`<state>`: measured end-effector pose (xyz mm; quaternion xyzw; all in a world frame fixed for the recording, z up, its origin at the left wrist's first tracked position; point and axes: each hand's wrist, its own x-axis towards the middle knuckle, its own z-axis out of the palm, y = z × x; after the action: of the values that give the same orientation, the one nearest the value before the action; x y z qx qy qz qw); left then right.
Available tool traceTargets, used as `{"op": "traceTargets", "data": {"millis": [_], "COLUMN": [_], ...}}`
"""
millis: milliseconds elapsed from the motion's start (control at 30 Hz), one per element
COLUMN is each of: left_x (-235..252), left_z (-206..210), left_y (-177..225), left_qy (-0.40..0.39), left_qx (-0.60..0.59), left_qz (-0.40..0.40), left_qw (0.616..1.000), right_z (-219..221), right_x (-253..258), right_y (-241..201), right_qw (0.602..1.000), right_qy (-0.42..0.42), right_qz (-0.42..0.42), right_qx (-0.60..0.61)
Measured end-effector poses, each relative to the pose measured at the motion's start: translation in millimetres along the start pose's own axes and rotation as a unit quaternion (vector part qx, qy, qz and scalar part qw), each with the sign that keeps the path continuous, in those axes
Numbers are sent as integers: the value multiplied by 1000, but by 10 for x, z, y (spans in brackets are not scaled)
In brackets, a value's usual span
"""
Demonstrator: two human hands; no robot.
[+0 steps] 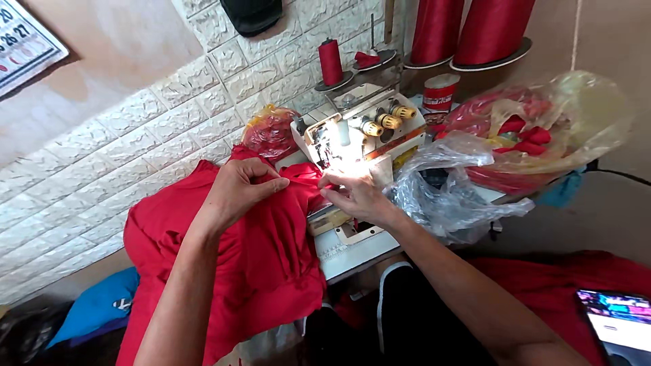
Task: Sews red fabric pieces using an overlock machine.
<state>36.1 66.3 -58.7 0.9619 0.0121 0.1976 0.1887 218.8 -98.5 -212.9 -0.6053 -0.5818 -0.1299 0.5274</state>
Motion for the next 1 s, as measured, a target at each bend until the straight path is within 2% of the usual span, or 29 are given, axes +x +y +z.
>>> {"op": "traceTargets", "data": {"millis": [133,267,533,633,767,867,933,1000], "left_x": [-34,-67,-129,-145,-194,-347,-517,-686], "left_z": [9,69,90,98,187,485,875,1347], "left_y": [24,-8,1,85,299,461,434,254], "left_qy": [0,46,54,58,76,112,108,108], "left_qx": [16,49,-27,-45,-70,-85,18,171], "left_qz": [-3,9,8,25,52,64,48,54], "left_qw": [1000,998,998,997,993,988,993,978], "right_z": [-1,-3,-1,-25,-143,-346,-455,-464], "right_x": [-89,-119,-49,39,156,4,-250,-542], "right_y": [66,82,31,-58,-372,-630,-676,-629], "right_qw": [998,994,993,996,996,987,980,979], "right_qy": [47,89,109,82,32,-5,-21,-14], "right_qz": [11,21,49,16,-84,-127,-121,-81], "right_qx": [-50,-51,-8,11,1,-98,-158,-189]}}
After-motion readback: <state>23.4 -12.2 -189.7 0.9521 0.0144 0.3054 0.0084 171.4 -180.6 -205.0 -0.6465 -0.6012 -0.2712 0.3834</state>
